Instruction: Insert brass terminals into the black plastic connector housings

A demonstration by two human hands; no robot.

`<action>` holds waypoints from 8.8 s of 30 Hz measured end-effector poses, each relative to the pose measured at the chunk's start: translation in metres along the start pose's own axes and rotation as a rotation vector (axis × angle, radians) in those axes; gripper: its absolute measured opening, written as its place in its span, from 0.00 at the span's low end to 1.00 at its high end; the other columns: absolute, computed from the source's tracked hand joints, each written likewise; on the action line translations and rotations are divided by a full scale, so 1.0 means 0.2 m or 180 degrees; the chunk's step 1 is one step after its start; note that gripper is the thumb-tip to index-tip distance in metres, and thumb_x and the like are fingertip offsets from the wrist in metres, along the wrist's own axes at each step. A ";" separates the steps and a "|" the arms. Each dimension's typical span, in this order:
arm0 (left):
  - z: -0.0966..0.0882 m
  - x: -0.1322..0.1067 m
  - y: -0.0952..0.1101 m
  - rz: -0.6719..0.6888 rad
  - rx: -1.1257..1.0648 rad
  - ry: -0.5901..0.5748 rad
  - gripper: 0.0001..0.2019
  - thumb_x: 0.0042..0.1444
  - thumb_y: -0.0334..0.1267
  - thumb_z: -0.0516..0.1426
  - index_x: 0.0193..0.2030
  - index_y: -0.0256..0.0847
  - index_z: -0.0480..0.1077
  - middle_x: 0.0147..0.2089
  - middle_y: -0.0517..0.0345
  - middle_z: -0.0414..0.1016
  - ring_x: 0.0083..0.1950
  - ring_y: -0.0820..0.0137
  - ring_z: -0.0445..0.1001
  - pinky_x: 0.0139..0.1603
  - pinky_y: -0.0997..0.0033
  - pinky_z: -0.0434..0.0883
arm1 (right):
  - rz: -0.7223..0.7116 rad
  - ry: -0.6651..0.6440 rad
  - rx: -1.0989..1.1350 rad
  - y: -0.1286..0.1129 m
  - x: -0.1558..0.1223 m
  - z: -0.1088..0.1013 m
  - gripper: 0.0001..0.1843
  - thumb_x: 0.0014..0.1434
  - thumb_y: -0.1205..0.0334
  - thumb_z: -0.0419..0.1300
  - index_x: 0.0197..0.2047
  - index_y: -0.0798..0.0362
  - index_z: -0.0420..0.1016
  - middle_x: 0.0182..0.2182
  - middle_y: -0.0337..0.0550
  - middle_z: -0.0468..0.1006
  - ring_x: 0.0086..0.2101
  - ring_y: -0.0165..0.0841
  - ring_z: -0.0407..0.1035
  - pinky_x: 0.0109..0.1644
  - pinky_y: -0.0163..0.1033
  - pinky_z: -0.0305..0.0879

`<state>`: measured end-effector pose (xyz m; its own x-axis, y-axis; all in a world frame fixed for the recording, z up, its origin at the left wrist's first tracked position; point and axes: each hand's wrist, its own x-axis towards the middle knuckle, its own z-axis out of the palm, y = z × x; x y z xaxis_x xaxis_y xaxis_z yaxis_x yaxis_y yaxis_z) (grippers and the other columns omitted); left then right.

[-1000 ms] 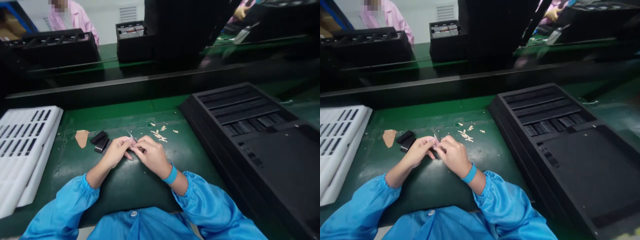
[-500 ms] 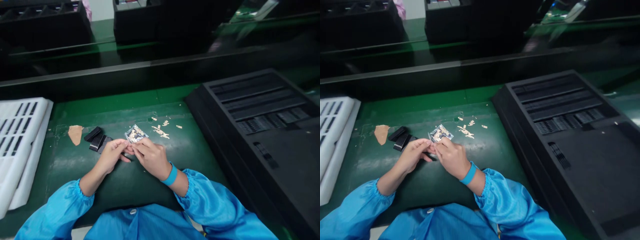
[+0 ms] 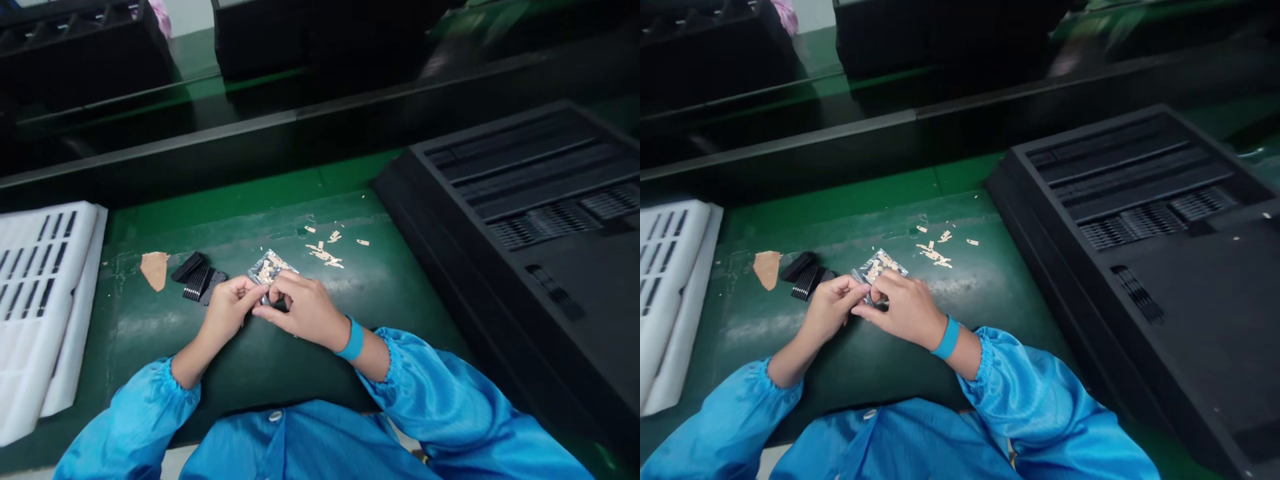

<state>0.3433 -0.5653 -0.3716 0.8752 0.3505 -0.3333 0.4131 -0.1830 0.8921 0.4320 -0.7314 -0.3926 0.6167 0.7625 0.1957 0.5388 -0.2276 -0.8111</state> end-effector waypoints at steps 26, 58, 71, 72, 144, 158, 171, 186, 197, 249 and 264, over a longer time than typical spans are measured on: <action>-0.01 -0.03 0.04 0.0015 -0.1751 -0.0185 0.21 0.56 0.58 0.62 0.43 0.41 0.75 0.38 0.51 0.80 0.41 0.60 0.80 0.40 0.62 0.78 | 0.0714 0.0462 0.1130 0.06 0.09 -0.08 0.24 0.65 0.37 0.57 0.46 0.49 0.74 0.43 0.47 0.78 0.41 0.37 0.73 0.45 0.42 0.71; -0.06 0.08 0.02 0.1738 0.1285 0.0595 0.07 0.60 0.37 0.64 0.45 0.41 0.78 0.44 0.51 0.81 0.46 0.60 0.79 0.48 0.64 0.72 | -0.0318 0.0534 0.0069 -0.16 0.21 -0.21 0.06 0.65 0.58 0.64 0.40 0.48 0.83 0.45 0.46 0.86 0.46 0.41 0.80 0.52 0.48 0.76; -0.08 0.18 0.06 0.2005 0.1167 0.0552 0.05 0.65 0.34 0.59 0.40 0.43 0.77 0.41 0.57 0.82 0.45 0.65 0.79 0.50 0.65 0.73 | -0.0661 0.0687 -0.0600 -0.12 0.24 -0.22 0.09 0.69 0.60 0.58 0.43 0.48 0.81 0.39 0.45 0.83 0.41 0.39 0.77 0.47 0.45 0.74; -0.07 0.18 0.07 0.1964 0.1249 0.0568 0.06 0.65 0.33 0.58 0.40 0.42 0.77 0.41 0.56 0.82 0.45 0.64 0.79 0.50 0.65 0.73 | -0.0580 0.0652 -0.0590 -0.10 0.24 -0.23 0.11 0.70 0.59 0.57 0.45 0.48 0.81 0.41 0.46 0.83 0.43 0.40 0.77 0.49 0.46 0.74; -0.11 0.08 0.22 0.2614 0.1286 0.1065 0.12 0.64 0.47 0.62 0.33 0.42 0.75 0.34 0.57 0.80 0.38 0.66 0.77 0.43 0.67 0.72 | -0.0462 0.0765 -0.0434 -0.22 0.16 -0.29 0.04 0.65 0.59 0.62 0.40 0.47 0.80 0.37 0.41 0.84 0.37 0.37 0.78 0.45 0.42 0.76; -0.11 0.12 0.21 0.1942 0.0028 0.0794 0.08 0.58 0.43 0.65 0.34 0.40 0.78 0.36 0.56 0.80 0.38 0.68 0.78 0.40 0.68 0.77 | -0.0349 0.0945 -0.0240 -0.19 0.17 -0.25 0.08 0.67 0.58 0.58 0.37 0.49 0.75 0.33 0.42 0.81 0.35 0.36 0.76 0.43 0.42 0.74; -0.13 0.12 0.21 0.2101 0.0323 0.0677 0.07 0.62 0.40 0.63 0.38 0.43 0.82 0.38 0.56 0.78 0.41 0.67 0.76 0.43 0.67 0.73 | -0.0556 0.1288 -0.0557 -0.17 0.18 -0.22 0.09 0.65 0.61 0.63 0.31 0.49 0.75 0.30 0.40 0.81 0.30 0.34 0.74 0.40 0.39 0.71; -0.12 0.15 0.17 0.1875 0.0120 0.0433 0.07 0.60 0.41 0.63 0.40 0.41 0.79 0.41 0.55 0.82 0.43 0.65 0.80 0.45 0.67 0.75 | 0.0299 0.0817 0.0494 -0.01 0.16 -0.11 0.09 0.56 0.54 0.69 0.31 0.51 0.79 0.29 0.40 0.83 0.29 0.36 0.77 0.37 0.39 0.73; -0.14 0.13 0.20 0.2258 0.1072 0.0758 0.05 0.63 0.38 0.62 0.38 0.42 0.80 0.38 0.56 0.81 0.39 0.67 0.78 0.41 0.68 0.74 | -0.0357 0.0559 0.0106 -0.02 0.14 -0.18 0.24 0.61 0.56 0.67 0.60 0.46 0.76 0.57 0.47 0.80 0.53 0.43 0.77 0.57 0.49 0.75; -0.10 0.16 0.18 0.1388 -0.0452 0.0376 0.10 0.49 0.43 0.71 0.32 0.41 0.80 0.35 0.56 0.79 0.36 0.67 0.77 0.40 0.67 0.77 | -0.0058 0.1470 0.0483 -0.11 0.14 -0.23 0.10 0.59 0.54 0.70 0.29 0.47 0.77 0.34 0.43 0.82 0.39 0.39 0.77 0.47 0.47 0.76; -0.13 0.16 0.19 0.1662 -0.0067 0.0252 0.15 0.59 0.43 0.65 0.50 0.41 0.77 0.45 0.51 0.83 0.47 0.63 0.81 0.53 0.62 0.76 | 0.0433 0.0530 0.0687 0.08 0.14 -0.14 0.06 0.57 0.58 0.68 0.30 0.50 0.81 0.27 0.39 0.85 0.29 0.36 0.79 0.35 0.39 0.74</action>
<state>0.3801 -0.5368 -0.3403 0.9410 0.2863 0.1804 -0.0786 -0.3335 0.9395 0.4737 -0.7309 -0.3844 0.7700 0.6200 0.1506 0.3215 -0.1732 -0.9309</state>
